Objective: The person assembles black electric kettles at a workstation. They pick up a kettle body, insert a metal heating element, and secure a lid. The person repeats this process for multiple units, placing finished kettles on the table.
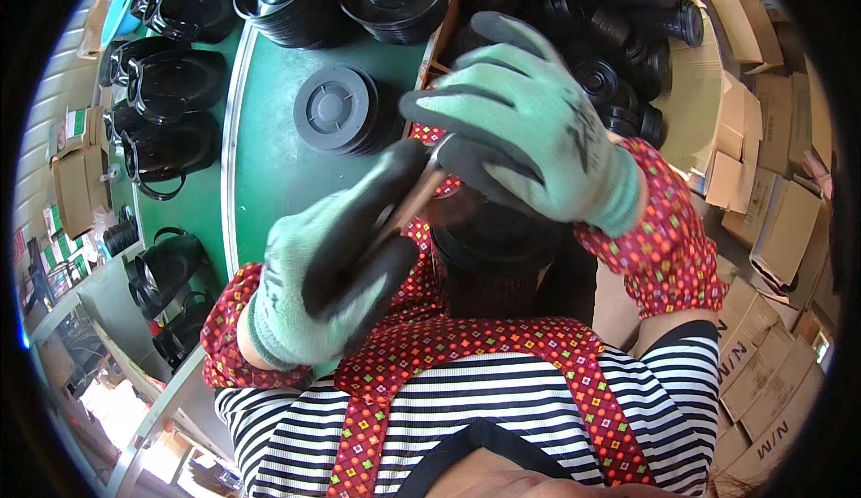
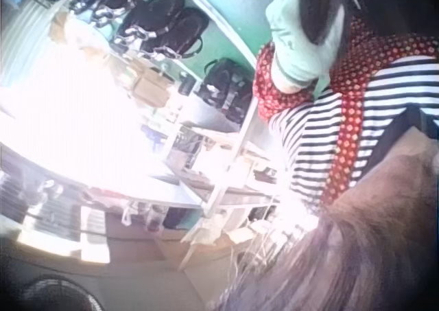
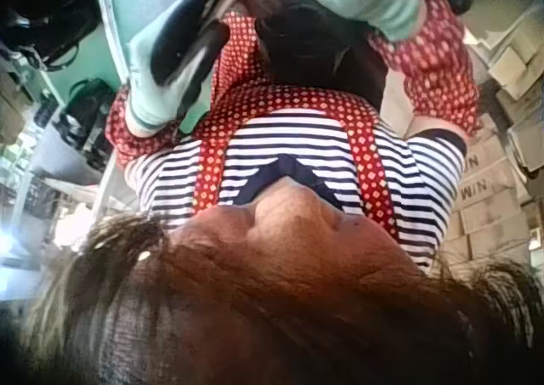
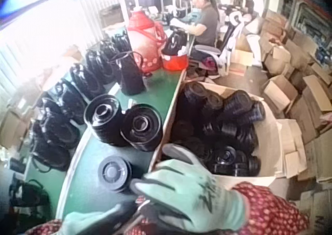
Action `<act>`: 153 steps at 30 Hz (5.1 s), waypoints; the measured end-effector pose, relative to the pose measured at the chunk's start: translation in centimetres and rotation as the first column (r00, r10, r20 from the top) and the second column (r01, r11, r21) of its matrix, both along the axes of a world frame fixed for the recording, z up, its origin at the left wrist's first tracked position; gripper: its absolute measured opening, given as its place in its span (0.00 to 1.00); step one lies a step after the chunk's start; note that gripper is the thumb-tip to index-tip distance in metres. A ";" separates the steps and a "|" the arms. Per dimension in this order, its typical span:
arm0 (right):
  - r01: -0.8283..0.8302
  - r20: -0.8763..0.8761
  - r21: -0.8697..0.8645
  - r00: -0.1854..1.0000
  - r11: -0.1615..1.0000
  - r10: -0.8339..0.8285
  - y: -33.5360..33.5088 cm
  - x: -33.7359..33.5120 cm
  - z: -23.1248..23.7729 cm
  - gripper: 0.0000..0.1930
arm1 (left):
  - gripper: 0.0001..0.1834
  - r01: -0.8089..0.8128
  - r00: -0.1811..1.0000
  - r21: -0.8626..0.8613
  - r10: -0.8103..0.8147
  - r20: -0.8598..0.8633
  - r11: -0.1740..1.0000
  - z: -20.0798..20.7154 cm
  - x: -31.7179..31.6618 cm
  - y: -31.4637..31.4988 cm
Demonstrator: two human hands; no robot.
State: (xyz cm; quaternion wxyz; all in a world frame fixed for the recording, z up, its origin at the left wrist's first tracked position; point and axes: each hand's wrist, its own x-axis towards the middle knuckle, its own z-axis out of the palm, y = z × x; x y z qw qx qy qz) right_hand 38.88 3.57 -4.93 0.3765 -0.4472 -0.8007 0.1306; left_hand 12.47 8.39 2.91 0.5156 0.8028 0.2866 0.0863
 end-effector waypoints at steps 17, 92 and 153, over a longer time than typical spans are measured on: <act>-0.483 -0.697 0.066 0.604 0.873 0.387 -1.5 -0.4 -13.0 0.23 | 0.18 0.362 0.929 0.291 -0.367 -0.040 0.885 -4.5 13.9 -5.5; 0.392 0.309 -0.416 0.909 0.820 -0.278 -6.8 1.3 0.4 0.28 | 0.32 0.449 0.882 0.124 -0.417 -0.218 0.885 -6.1 6.8 4.3; 0.047 -0.604 -0.656 0.566 0.753 -0.562 -20.7 7.6 -5.9 0.26 | 0.36 0.110 0.881 -0.303 0.049 0.471 0.947 -15.0 -3.0 -9.5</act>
